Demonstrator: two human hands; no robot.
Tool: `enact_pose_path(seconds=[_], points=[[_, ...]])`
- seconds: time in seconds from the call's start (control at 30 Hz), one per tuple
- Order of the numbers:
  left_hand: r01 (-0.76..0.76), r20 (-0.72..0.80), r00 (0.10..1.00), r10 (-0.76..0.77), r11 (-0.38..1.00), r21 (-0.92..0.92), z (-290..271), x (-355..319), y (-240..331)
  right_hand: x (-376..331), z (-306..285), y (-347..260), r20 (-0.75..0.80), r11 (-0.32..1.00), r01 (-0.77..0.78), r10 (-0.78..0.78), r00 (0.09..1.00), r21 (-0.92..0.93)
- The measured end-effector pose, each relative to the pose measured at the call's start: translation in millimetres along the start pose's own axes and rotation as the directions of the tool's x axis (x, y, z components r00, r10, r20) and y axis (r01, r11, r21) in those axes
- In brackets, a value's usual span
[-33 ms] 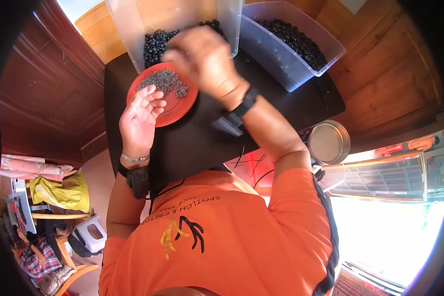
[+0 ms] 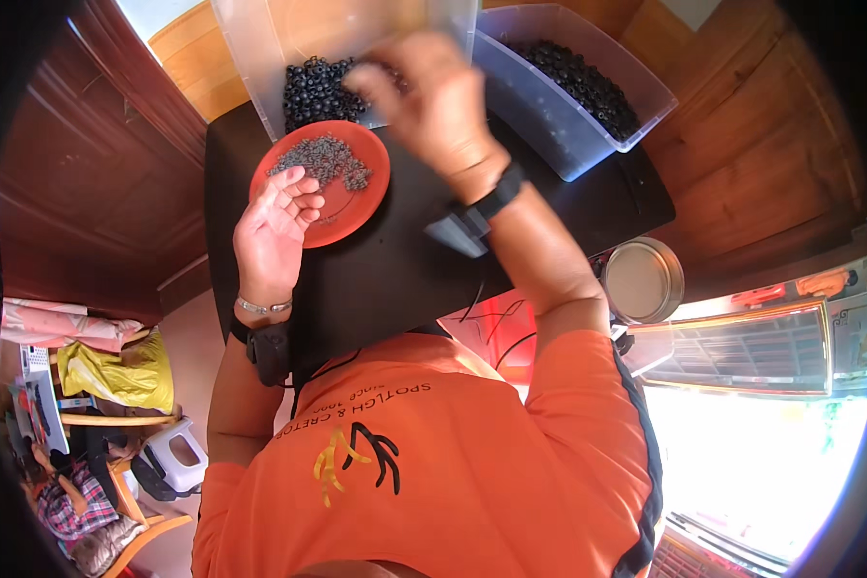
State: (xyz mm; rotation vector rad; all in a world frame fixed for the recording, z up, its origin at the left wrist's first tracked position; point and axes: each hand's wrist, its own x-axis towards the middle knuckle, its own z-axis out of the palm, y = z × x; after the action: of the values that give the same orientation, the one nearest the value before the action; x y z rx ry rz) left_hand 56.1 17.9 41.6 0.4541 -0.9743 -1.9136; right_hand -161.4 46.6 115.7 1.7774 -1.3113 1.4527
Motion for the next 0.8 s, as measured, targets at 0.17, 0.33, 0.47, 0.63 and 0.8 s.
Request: enact_pose_path(seconds=[0.17,0.33,0.47,0.63,0.8], points=[[-0.035,-0.076,0.996,0.035,0.999,0.003,-11.7,4.3,7.0,42.4,-62.0,34.2,-0.242,0.937,-0.324,0.287,0.927,-0.131],[-0.012,-0.075,0.997,0.012,1.000,0.002,-7.8,5.0,7.8,42.1,-106.1,101.6,-0.310,0.811,-0.301,0.157,0.938,-0.502],[0.000,-0.081,0.997,-0.001,1.000,-0.003,-10.7,9.0,3.5,30.7,-84.3,103.4,-0.009,0.848,-0.164,0.185,0.983,-0.504],[-0.003,-0.109,0.994,0.007,0.999,0.035,-19.3,12.2,-2.5,-0.9,-17.6,85.4,0.549,0.900,-0.161,0.381,0.744,-0.405],[0.002,-0.109,0.994,0.001,1.000,0.028,-19.7,13.0,-2.1,-22.6,-10.4,83.3,0.734,0.903,-0.203,0.427,0.528,-0.379]])
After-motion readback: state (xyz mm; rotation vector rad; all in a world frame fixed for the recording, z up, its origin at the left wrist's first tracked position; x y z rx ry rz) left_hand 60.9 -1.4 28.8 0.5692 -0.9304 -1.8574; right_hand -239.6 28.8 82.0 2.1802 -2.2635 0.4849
